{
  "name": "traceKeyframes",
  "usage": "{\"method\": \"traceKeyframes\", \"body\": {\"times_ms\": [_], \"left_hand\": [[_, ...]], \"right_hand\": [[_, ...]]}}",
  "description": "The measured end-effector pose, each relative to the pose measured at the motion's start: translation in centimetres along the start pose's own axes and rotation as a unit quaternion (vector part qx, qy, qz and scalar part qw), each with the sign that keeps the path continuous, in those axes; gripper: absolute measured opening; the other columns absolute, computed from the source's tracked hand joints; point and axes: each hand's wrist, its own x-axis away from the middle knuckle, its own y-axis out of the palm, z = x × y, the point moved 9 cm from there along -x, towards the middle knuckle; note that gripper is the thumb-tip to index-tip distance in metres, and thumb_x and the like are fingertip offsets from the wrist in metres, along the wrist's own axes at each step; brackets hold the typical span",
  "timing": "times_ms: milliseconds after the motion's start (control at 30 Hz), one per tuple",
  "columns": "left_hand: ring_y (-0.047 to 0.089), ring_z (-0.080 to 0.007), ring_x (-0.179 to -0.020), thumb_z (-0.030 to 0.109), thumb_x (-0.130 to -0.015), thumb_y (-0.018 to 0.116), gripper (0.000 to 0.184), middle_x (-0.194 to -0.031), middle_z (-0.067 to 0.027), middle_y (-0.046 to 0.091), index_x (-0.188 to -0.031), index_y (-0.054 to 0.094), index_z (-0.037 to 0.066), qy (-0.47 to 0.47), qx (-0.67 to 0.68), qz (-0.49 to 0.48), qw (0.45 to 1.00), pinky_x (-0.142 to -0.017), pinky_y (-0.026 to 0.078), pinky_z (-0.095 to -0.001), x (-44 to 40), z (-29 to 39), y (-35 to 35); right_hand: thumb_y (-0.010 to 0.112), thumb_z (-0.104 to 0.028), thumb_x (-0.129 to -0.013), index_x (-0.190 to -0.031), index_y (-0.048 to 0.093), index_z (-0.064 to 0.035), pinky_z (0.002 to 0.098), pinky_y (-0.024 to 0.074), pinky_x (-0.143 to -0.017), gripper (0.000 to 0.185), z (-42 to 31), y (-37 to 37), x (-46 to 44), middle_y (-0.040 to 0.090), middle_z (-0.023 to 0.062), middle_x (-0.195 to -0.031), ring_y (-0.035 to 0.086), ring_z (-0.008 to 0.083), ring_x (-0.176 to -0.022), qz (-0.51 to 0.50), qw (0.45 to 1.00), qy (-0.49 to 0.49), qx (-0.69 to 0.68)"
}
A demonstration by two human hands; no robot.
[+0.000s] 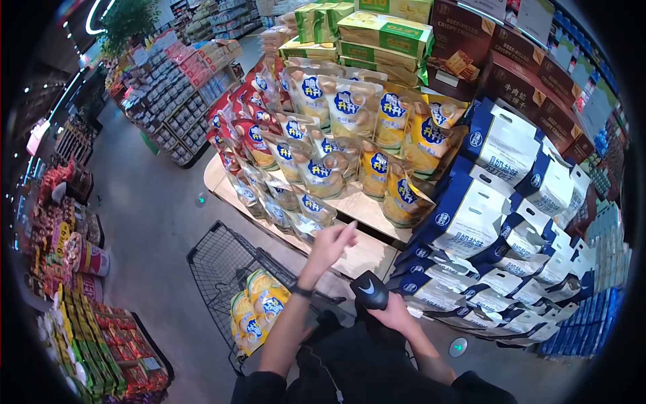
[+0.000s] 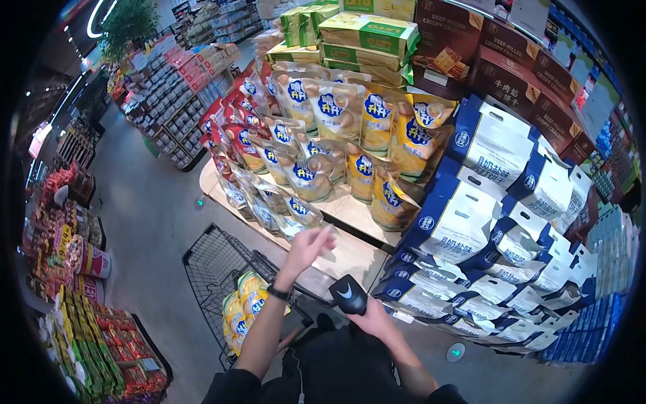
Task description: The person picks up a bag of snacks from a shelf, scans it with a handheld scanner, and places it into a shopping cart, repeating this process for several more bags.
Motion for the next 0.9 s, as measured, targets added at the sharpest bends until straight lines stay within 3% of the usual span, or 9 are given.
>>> {"method": "traceKeyframes", "body": {"times_ms": [233,300,367,467,600,700,733,800,900], "left_hand": [[0.076,-0.0257,-0.083,0.075,-0.093,0.053,0.091,-0.096,-0.0216,0.074,-0.12,0.06,-0.012,-0.15,0.132,-0.198,0.96,-0.072,0.063,-0.0343,-12.2,0.8,14.4],[0.076,-0.0268,-0.071,0.082,-0.085,0.057,0.1,-0.09,-0.0234,0.075,-0.107,0.064,-0.015,-0.171,0.104,-0.162,0.966,-0.06,0.063,-0.0337,-14.2,0.0,15.6],[0.075,-0.0271,-0.069,0.077,-0.088,0.058,0.092,-0.086,-0.0227,0.075,-0.101,0.066,-0.015,-0.181,0.043,-0.134,0.973,-0.059,0.063,-0.0355,-15.8,-0.1,16.1],[0.075,-0.0275,-0.071,0.058,-0.096,0.062,0.072,-0.092,-0.0232,0.074,-0.118,0.061,-0.011,-0.155,-0.008,-0.108,0.982,-0.061,0.064,-0.0354,-18.4,-1.1,17.2],[0.075,-0.0251,-0.083,0.028,-0.096,0.064,0.04,-0.105,-0.0185,0.073,-0.119,0.065,-0.005,-0.068,-0.09,-0.045,0.993,-0.067,0.062,-0.0342,-18.3,-2.0,15.4],[0.073,-0.029,-0.09,0.026,-0.093,0.064,0.032,-0.098,-0.0188,0.074,-0.106,0.071,-0.002,0.2,-0.214,0.137,0.946,-0.078,0.058,-0.039,-16.0,-2.8,11.1],[0.071,-0.0244,-0.09,0.024,-0.093,0.064,0.031,-0.101,-0.0153,0.073,-0.108,0.07,-0.002,0.125,-0.047,0.084,0.987,-0.079,0.057,-0.0357,-15.5,-4.4,9.6],[0.068,-0.0145,-0.09,0.021,-0.094,0.064,0.031,-0.1,-0.0073,0.071,-0.113,0.067,-0.003,-0.033,0.259,0.015,0.965,-0.079,0.055,-0.0295,-12.4,-4.6,7.4],[0.07,-0.0164,-0.085,0.017,-0.09,0.067,0.031,-0.102,-0.008,0.072,-0.114,0.067,-0.002,-0.06,0.232,0.013,0.971,-0.073,0.057,-0.031,-8.3,-2.5,1.4]], "right_hand": [[0.084,-0.018,-0.072,-0.116,0.068,0.0009,0.0439,0.0552,-0.09,0.051,0.9,-1.3,1.8,0.073,0.024,-0.105,0.071,0.0394,-0.101,0.052,0.999,-0.011,-0.011],[0.084,-0.019,-0.072,-0.112,0.069,0.0017,0.0434,0.0554,-0.089,0.047,3.2,-1.2,2.2,0.074,0.0239,-0.102,0.072,0.038,-0.099,0.079,0.997,0.003,-0.01],[0.083,-0.019,-0.073,-0.11,0.07,0.0023,0.0426,0.0556,-0.089,0.045,3.5,-1.8,2.8,0.074,0.0239,-0.101,0.073,0.0368,-0.098,0.087,0.995,0.01,-0.051],[0.083,-0.019,-0.074,-0.11,0.07,0.0023,0.0417,0.0558,-0.088,0.043,4.1,-3.0,3.9,0.075,0.0236,-0.101,0.074,0.0351,-0.098,0.103,0.992,0.046,-0.061],[0.082,-0.02,-0.076,-0.111,0.07,0.002,0.0416,0.0559,-0.087,0.043,5.9,-4.1,4.6,0.075,0.0236,-0.101,0.074,0.0339,-0.099,0.104,0.987,0.09,-0.086],[0.083,-0.021,-0.075,-0.11,0.07,0.0017,0.0416,0.0561,-0.087,0.043,6.8,-4.4,4.2,0.075,0.0229,-0.101,0.074,0.0338,-0.098,0.103,0.987,0.095,-0.075],[0.083,-0.02,-0.075,-0.111,0.07,0.0021,0.0414,0.0562,-0.087,0.044,7.5,-4.0,3.8,0.075,0.0211,-0.099,0.074,0.0318,-0.096,0.09,0.989,0.085,-0.08],[0.083,-0.017,-0.077,-0.112,0.07,0.0011,0.0383,0.0564,-0.084,0.042,6.7,-3.9,2.8,0.076,0.0158,-0.097,0.073,0.0238,-0.091,0.109,0.991,0.015,-0.077],[0.083,-0.014,-0.079,-0.118,0.069,0.0003,0.0354,0.055,-0.089,0.044,2.2,-5.0,2.4,0.076,0.0148,-0.106,0.071,0.0188,-0.098,0.071,0.99,-0.015,-0.119]]}}
